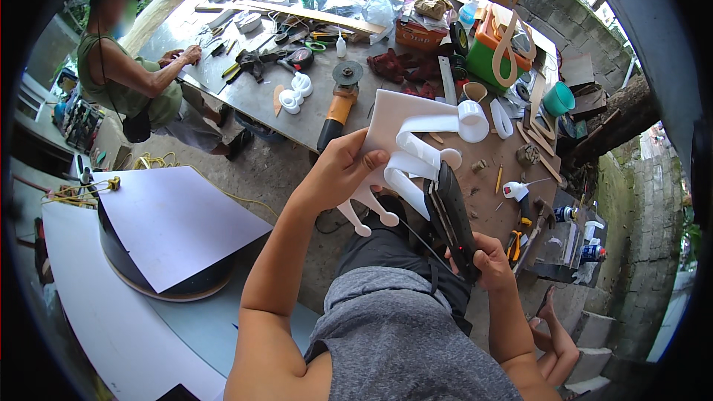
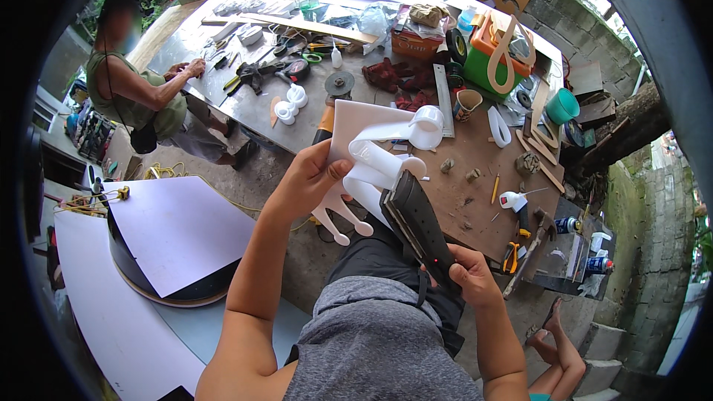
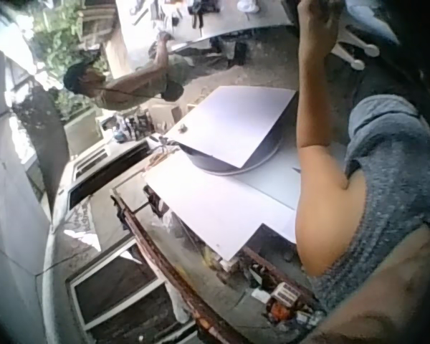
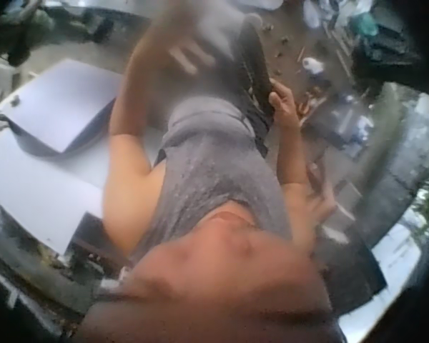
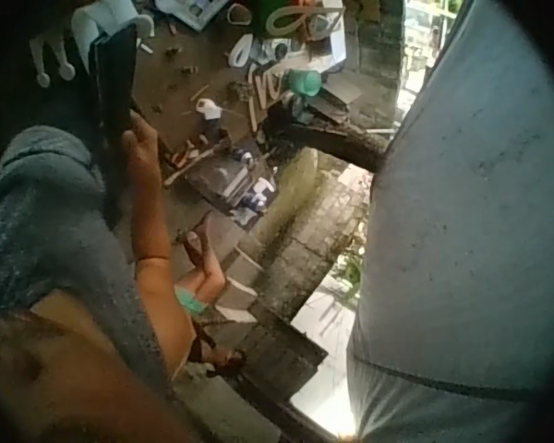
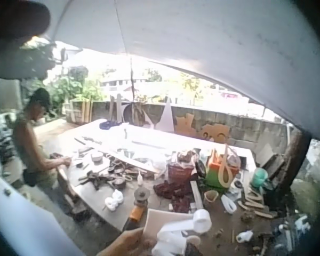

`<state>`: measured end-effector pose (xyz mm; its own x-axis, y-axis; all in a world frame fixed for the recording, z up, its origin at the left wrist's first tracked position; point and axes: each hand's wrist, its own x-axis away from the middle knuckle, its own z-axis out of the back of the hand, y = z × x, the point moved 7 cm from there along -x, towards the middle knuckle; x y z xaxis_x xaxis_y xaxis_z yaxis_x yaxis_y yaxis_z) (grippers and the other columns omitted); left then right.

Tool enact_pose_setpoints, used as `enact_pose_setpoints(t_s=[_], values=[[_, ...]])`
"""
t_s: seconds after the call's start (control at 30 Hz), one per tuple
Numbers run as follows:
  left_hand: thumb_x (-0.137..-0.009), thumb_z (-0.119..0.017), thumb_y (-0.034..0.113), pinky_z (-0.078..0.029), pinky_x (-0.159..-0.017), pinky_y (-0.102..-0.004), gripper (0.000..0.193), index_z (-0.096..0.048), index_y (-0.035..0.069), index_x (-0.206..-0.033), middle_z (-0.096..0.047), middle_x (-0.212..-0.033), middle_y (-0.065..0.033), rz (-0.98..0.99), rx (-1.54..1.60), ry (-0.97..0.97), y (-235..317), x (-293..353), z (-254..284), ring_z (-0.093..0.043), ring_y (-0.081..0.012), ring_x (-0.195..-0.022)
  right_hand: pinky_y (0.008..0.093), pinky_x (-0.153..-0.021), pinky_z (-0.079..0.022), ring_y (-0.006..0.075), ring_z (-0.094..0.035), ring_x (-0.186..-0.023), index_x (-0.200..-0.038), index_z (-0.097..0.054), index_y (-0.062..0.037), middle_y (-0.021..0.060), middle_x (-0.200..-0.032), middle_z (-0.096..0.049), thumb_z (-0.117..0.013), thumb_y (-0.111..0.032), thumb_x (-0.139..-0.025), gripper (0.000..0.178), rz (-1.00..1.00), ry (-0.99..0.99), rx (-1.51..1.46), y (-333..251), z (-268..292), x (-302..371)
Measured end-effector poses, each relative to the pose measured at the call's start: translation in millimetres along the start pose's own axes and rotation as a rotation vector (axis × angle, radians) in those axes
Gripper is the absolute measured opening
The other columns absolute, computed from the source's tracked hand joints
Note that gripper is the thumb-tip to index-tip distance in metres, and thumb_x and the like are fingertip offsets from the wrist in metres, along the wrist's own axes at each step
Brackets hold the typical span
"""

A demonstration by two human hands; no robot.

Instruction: The recorder is bending and assembling a white plastic crown-shaped component for a sign using a heat gun and small metal parts.

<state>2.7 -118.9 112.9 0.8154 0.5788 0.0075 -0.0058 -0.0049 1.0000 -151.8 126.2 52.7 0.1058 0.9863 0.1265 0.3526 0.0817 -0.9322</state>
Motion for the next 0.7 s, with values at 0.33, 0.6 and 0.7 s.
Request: enact_pose_setpoints(t_s=[0.33,0.6,0.7], values=[[-0.105,-0.059,0.027,-0.059,-0.064,-0.0253,0.033,-0.059,-0.004,-0.119,-0.069,-0.092,-0.0049,-0.01,-0.019,0.023,3.4,1.7,-0.9,-0.066,-0.0083,-0.073,0.0287,-0.075,-0.051,0.0136,-0.063,-0.081,-0.126,-0.062,0.0071,0.0135,-0.106,-0.07,-0.068,-0.058,-0.091,0.074,-0.005,-0.003,0.008,-1.0,0.2,0.6],[-0.105,-0.059,0.024,-0.058,-0.066,-0.0248,0.031,-0.06,-0.004,-0.117,-0.068,-0.091,-0.0042,-0.01,-0.008,0.016,6.1,3.0,1.3,-0.065,-0.0074,-0.073,0.0285,-0.076,-0.051,0.0131,-0.062,-0.081,-0.125,-0.063,0.0068,0.0121,-0.106,-0.07,-0.067,-0.059,-0.091,0.074,-0.003,-0.02,0.034,-4.0,-1.0,-0.3],[-0.105,-0.059,0.024,-0.058,-0.066,-0.025,0.031,-0.06,-0.004,-0.117,-0.068,-0.092,-0.0041,-0.005,-0.002,0.029,5.1,3.2,0.5,-0.065,-0.0071,-0.075,0.0284,-0.075,-0.051,0.0131,-0.062,-0.08,-0.125,-0.063,0.0066,0.0122,-0.106,-0.07,-0.067,-0.059,-0.091,0.074,-0.004,-0.026,0.032,-2.9,-1.5,-1.0]])
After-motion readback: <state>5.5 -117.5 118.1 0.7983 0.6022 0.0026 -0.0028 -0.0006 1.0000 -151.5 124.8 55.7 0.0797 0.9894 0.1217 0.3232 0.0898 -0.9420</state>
